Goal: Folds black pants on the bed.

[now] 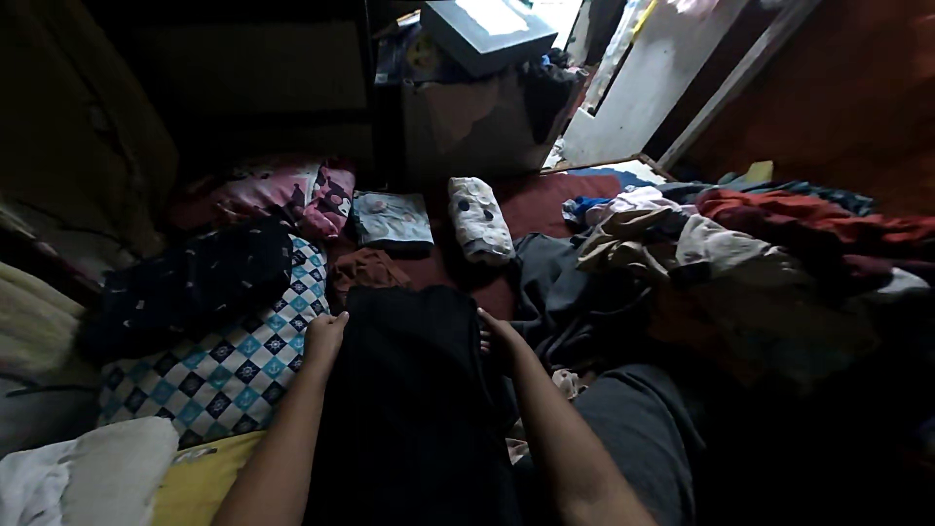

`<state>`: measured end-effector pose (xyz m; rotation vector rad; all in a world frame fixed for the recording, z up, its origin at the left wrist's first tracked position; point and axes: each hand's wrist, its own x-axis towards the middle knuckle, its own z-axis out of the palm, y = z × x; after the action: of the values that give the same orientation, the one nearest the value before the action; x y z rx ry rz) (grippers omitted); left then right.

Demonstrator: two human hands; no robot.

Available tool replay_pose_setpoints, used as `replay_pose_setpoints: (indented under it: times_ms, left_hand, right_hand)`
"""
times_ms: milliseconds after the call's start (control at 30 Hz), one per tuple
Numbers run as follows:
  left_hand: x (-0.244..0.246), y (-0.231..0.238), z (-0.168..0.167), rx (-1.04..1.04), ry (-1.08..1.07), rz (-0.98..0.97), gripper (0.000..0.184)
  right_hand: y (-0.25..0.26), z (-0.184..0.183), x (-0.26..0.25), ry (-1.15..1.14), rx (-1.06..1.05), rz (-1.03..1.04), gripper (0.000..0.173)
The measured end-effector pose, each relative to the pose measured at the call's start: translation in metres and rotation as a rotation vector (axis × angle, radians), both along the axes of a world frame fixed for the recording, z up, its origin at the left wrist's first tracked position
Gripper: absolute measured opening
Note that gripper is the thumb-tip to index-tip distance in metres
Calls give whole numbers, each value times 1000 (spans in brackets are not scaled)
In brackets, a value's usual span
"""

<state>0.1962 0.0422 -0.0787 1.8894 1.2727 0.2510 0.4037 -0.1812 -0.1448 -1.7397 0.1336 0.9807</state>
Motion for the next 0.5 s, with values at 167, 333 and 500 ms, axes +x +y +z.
replay_pose_setpoints:
  times_ms: [167, 333, 500]
  left_hand:
    - [-5, -35, 32, 283, -92, -199, 37]
    - [-29, -131, 42, 362, -84, -1261, 44]
    - [-71, -141, 54, -84, 99, -1542, 45]
  right_hand:
    - [-5, 5, -19, 12, 105, 86, 46]
    - [13, 23, -30, -263, 142, -28, 33]
    - [48, 79, -69, -745, -178, 278, 44]
